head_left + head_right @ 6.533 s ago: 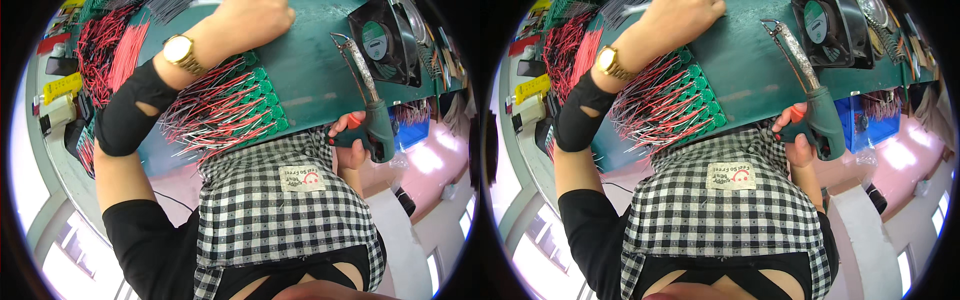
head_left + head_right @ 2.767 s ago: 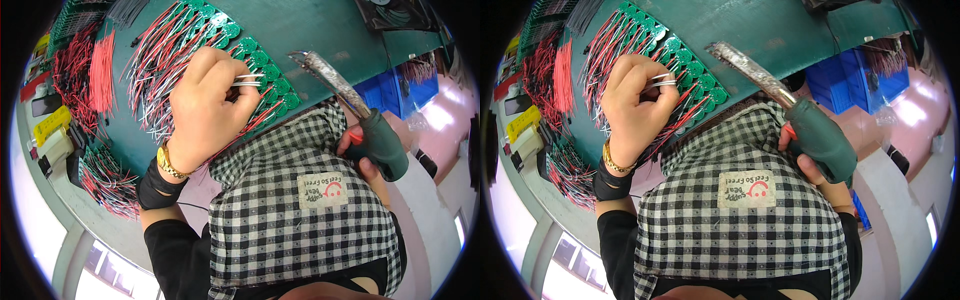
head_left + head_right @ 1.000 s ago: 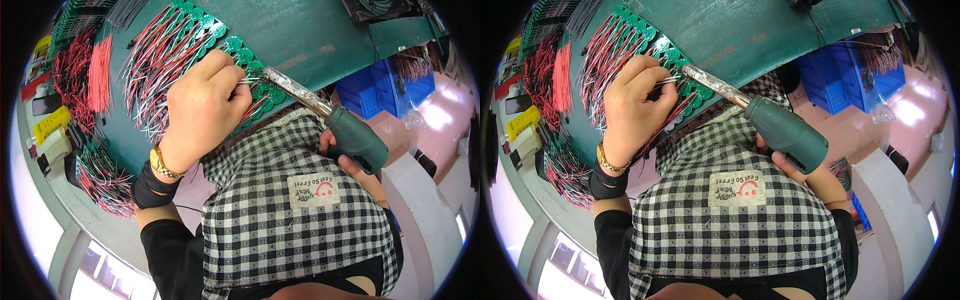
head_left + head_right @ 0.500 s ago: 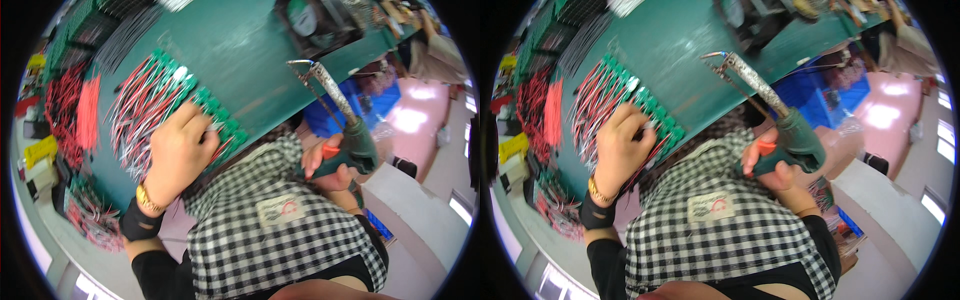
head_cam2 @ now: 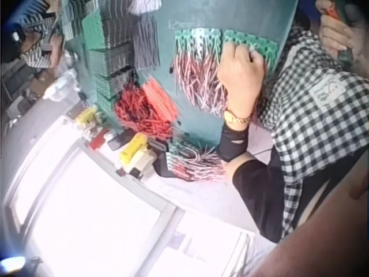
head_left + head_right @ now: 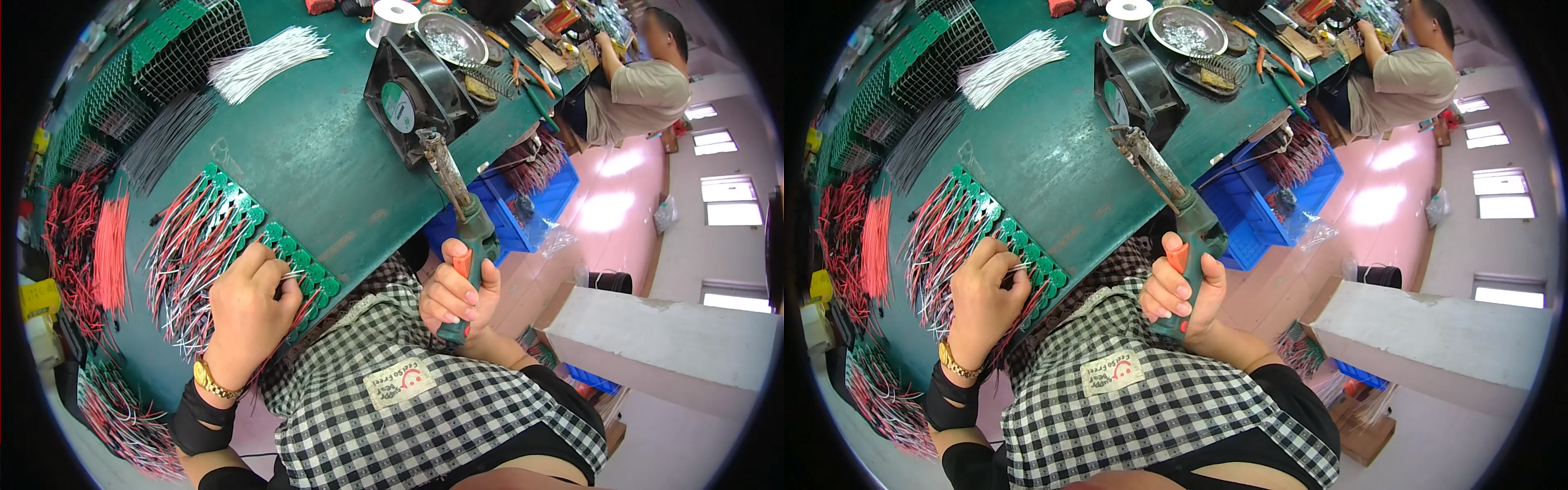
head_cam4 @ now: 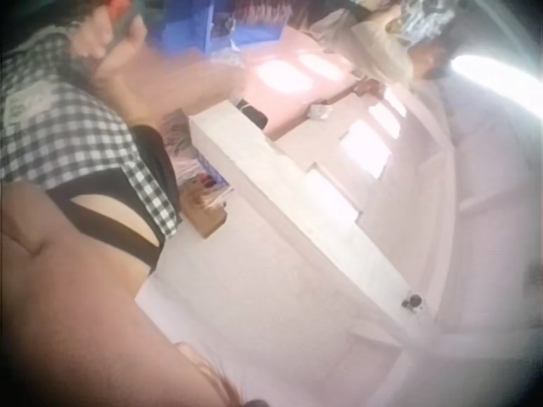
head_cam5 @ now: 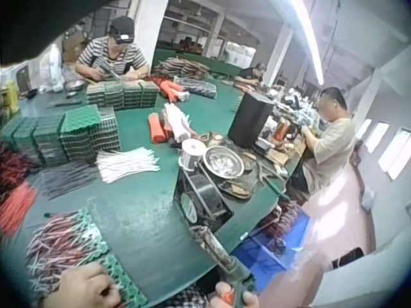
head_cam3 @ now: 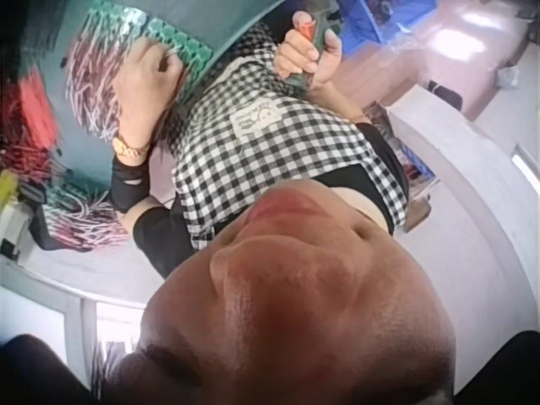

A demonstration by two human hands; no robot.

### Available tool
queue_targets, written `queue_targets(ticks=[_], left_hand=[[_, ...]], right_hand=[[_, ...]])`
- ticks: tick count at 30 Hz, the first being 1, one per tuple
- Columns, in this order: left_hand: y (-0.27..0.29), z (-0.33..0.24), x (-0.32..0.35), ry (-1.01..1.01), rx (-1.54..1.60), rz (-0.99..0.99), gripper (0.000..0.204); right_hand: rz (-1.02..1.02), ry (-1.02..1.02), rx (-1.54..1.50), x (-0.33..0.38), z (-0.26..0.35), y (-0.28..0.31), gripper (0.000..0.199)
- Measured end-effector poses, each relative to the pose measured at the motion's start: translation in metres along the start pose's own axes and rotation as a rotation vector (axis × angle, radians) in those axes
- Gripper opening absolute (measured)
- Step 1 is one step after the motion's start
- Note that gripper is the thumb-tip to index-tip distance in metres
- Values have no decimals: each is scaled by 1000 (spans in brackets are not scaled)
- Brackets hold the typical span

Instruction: The person solders multiple color-coded wires onto small green printed circuit boards on an assembly line. This is done using a soldering iron and solder wire, with a fume extractor fan in use.

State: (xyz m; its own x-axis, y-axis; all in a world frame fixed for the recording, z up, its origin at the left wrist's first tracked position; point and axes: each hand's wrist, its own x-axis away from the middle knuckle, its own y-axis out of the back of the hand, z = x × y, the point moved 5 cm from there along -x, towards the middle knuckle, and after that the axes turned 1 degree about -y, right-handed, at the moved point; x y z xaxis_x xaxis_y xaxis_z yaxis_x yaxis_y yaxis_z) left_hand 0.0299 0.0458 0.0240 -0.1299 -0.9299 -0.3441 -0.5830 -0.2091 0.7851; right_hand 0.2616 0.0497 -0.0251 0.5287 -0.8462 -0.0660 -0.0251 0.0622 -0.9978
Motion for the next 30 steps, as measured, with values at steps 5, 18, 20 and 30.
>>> queue_targets(ticks=[5, 18, 20, 30], left_hand=[[2, 1, 4, -9, -1, -13, 11], [-2, -3, 3, -25, -35, -16, 9], [-3, -2, 2, -8, -35, -3, 9], [-5, -8, 0, -125, 3, 236, 4]], right_hand=[[-20, 99, 274, 5, 1, -4, 41], [344, 974, 1372, -29, 116, -91, 43], [357, 1012, 1353, -52, 128, -90, 36], [-44, 1035, 1499, -63, 149, -51, 30]])
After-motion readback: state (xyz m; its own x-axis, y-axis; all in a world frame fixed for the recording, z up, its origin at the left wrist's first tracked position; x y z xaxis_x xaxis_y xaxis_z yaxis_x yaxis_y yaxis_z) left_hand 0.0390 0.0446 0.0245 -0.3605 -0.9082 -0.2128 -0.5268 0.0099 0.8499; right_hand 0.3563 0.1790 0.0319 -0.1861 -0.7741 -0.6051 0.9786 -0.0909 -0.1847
